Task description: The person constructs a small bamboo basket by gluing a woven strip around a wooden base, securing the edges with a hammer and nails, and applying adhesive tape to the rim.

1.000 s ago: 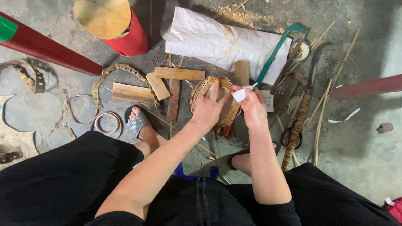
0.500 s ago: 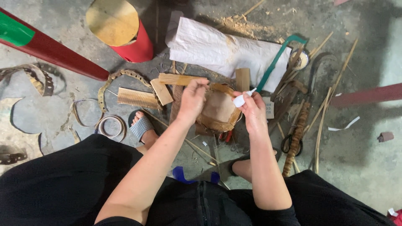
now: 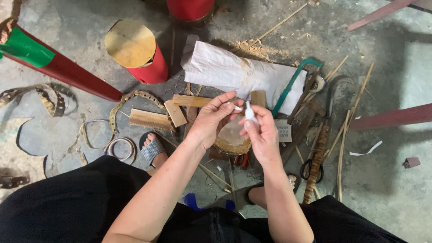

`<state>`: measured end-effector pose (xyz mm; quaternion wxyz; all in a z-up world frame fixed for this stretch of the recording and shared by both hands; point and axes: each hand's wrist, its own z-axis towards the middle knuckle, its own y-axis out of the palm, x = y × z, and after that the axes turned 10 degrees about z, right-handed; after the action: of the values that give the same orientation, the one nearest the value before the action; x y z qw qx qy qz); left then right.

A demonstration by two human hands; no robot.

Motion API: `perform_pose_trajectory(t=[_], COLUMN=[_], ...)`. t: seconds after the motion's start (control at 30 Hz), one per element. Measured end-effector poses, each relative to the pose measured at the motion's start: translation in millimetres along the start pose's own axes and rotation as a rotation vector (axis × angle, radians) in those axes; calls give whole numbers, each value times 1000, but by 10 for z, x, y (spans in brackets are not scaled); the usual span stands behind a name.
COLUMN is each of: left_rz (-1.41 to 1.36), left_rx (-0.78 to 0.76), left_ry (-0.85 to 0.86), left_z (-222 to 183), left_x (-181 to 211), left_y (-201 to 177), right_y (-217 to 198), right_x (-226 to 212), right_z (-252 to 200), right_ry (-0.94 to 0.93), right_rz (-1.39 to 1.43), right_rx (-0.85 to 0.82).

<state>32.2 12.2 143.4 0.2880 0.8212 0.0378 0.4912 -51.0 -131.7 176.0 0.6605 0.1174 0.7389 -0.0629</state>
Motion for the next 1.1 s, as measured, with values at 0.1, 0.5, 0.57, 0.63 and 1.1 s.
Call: perform_pose_trajectory(t=[0.1,0.5,0.57,0.63,1.1], left_rz=[26,156,173,250,354], left_rx=[39,138,83,24,12], left_ry=[12,-59,-92,-143,-95], left_z=[-27,9,-29,-135,-128], left_x=[27,-238,-310,-227,24], left_y=[37,16,72,152,144], right_y=[-19,19,9,-6,-60], right_x=[80,58,70,52,54], right_z=[-3,1,1,-3,2], right_ry=[-54,-112,-121,-139,-124], right_rz=[-24,125,191,191,147], right_rx=[-6,61,89,102,89])
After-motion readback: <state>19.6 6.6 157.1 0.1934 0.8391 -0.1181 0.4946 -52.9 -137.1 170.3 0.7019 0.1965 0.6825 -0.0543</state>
